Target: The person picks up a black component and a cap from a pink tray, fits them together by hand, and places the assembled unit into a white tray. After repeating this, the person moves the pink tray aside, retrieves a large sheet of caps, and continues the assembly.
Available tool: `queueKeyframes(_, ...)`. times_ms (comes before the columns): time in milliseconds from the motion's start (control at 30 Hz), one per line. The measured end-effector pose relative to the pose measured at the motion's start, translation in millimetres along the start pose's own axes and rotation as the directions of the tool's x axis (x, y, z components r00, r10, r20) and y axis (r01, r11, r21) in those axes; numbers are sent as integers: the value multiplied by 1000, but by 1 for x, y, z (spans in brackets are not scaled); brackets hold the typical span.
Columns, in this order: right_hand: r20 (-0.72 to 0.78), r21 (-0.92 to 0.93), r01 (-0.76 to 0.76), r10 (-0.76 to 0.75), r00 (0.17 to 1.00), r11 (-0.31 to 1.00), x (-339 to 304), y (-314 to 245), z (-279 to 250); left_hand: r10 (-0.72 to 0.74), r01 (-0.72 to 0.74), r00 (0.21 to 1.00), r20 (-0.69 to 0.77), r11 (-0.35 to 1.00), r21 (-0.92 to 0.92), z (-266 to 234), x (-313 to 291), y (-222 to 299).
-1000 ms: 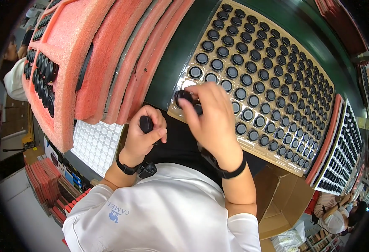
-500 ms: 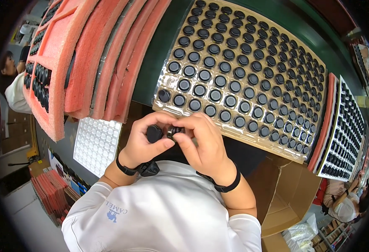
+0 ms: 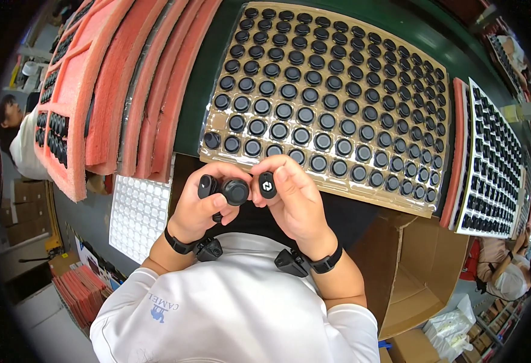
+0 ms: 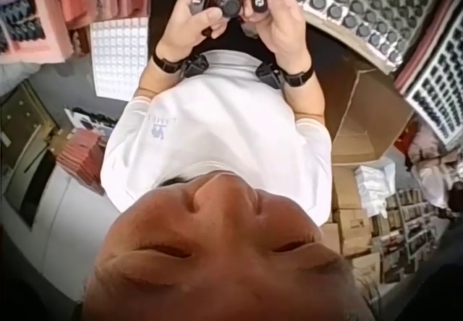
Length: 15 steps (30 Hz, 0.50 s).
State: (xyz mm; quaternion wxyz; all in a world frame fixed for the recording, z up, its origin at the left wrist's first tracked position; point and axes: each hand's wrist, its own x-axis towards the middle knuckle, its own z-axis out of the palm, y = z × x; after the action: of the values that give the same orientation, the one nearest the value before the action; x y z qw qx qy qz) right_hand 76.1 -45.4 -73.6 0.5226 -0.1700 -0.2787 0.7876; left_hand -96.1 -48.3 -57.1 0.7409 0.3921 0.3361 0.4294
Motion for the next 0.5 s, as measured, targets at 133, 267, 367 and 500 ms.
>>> queueKeyframes(133, -108, -145, 11, -26, 994, 989, -7, -4, 3, 127, -129, 992, 24, 981, 146, 4, 0, -7)
queueKeyframes(267, -79, -416, 168, -220, 972, 894, -11, -6, 2, 157, -164, 986, 52, 966, 198, 4, -2, -5)
queueKeyframes(367, -76, -437, 211, -269, 960, 874, -11, -10, 7, 88, -94, 995, 51, 985, 144, 3, -4, 2)
queueKeyframes(500, -97, -326, 189, -232, 968, 926, -9, -7, 9, -50, 49, 997, 63, 999, 18, 4, -3, 6)
